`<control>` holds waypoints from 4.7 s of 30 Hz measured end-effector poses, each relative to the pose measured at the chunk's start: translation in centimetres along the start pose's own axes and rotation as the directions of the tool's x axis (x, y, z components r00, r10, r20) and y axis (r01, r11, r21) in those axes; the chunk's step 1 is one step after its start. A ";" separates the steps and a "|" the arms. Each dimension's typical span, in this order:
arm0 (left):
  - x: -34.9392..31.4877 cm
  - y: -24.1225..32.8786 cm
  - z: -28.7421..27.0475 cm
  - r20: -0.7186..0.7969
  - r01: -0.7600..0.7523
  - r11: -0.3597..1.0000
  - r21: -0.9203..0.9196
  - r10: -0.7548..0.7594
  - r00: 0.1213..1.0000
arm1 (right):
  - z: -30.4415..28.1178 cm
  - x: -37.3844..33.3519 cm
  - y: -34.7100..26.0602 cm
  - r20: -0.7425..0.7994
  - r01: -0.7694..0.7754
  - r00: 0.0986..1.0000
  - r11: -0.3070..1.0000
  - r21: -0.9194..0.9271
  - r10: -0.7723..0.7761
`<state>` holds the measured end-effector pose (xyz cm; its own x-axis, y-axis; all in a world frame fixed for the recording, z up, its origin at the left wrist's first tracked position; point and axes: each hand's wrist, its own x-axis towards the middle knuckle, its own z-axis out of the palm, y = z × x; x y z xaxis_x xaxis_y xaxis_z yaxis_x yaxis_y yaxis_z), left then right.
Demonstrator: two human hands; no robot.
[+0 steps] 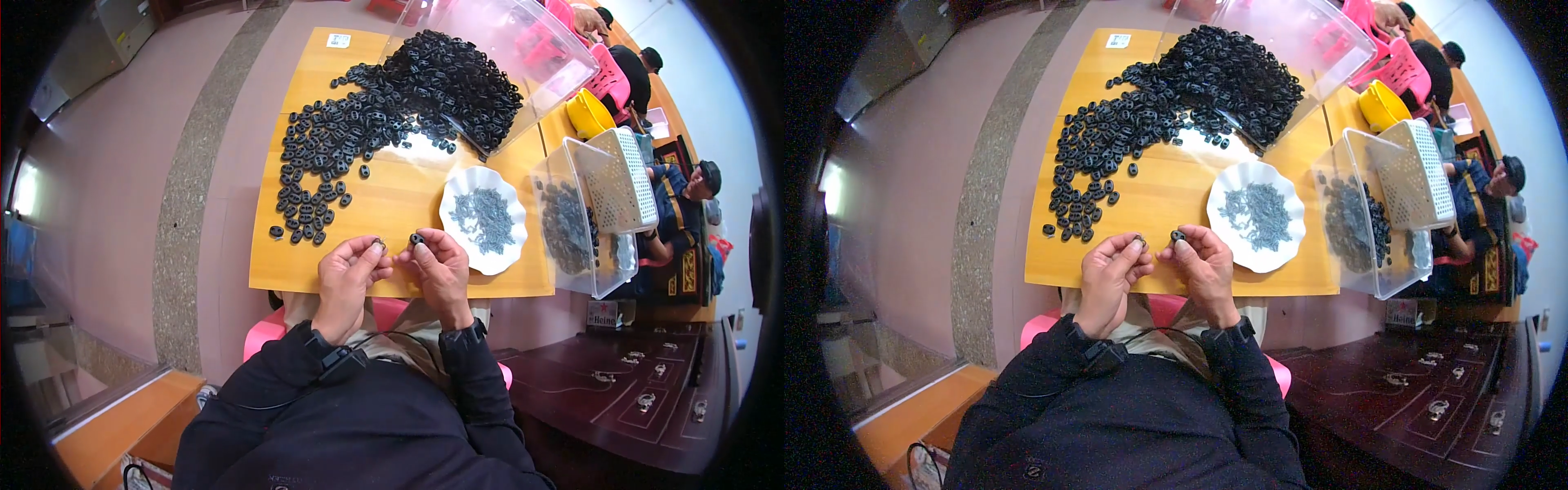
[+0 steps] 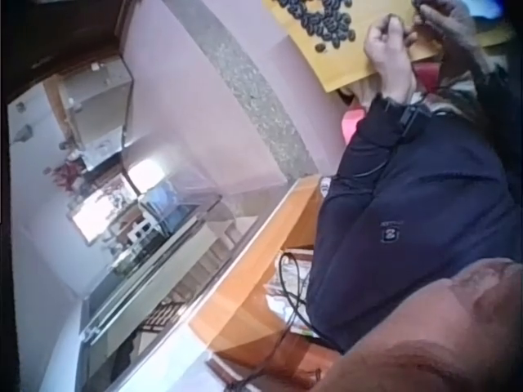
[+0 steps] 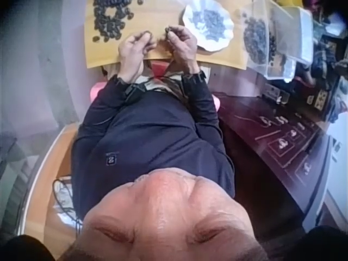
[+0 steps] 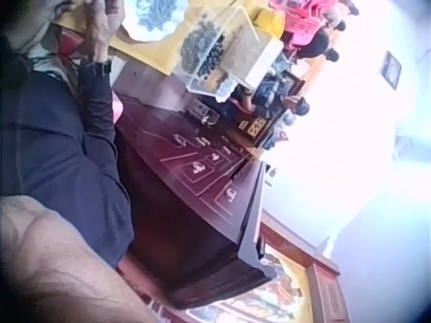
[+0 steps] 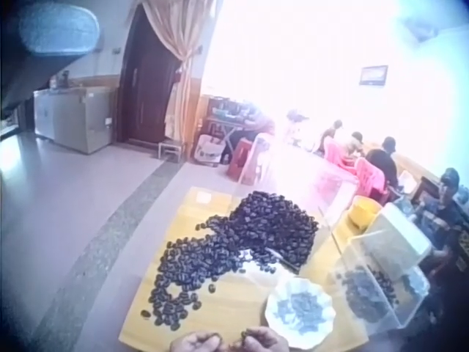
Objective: The person picks up a black plastic cord lock and a small metal spring by hand, then inserts the spring into the cord lock. This process is repeated with additional cord locks and springs taken from the table and a white plate.
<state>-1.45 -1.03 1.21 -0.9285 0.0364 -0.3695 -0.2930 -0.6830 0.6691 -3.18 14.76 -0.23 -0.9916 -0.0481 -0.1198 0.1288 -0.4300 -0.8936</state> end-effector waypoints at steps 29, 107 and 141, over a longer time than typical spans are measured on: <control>-0.3 0.0 0.0 0.076 0.029 0.999 0.043 -0.032 0.997 | 0.5 -0.6 -0.9 0.034 -0.113 0.992 0.974 -0.196 0.122; -0.7 -0.5 -0.2 0.227 -0.067 0.977 0.203 0.020 0.974 | -1.0 -1.4 -1.2 0.203 -0.035 0.978 0.999 -0.019 0.038; -0.7 0.2 -0.2 0.328 0.029 0.975 0.218 -0.101 0.939 | 1.3 -2.7 -3.1 0.440 0.591 0.786 0.319 -0.741 -0.435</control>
<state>-0.77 -1.34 1.43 -0.9172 0.3427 -0.2033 -0.3624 -0.5058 0.7828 -0.89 15.01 3.39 -0.8388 -0.2475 0.4849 -0.5391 0.5019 -0.6764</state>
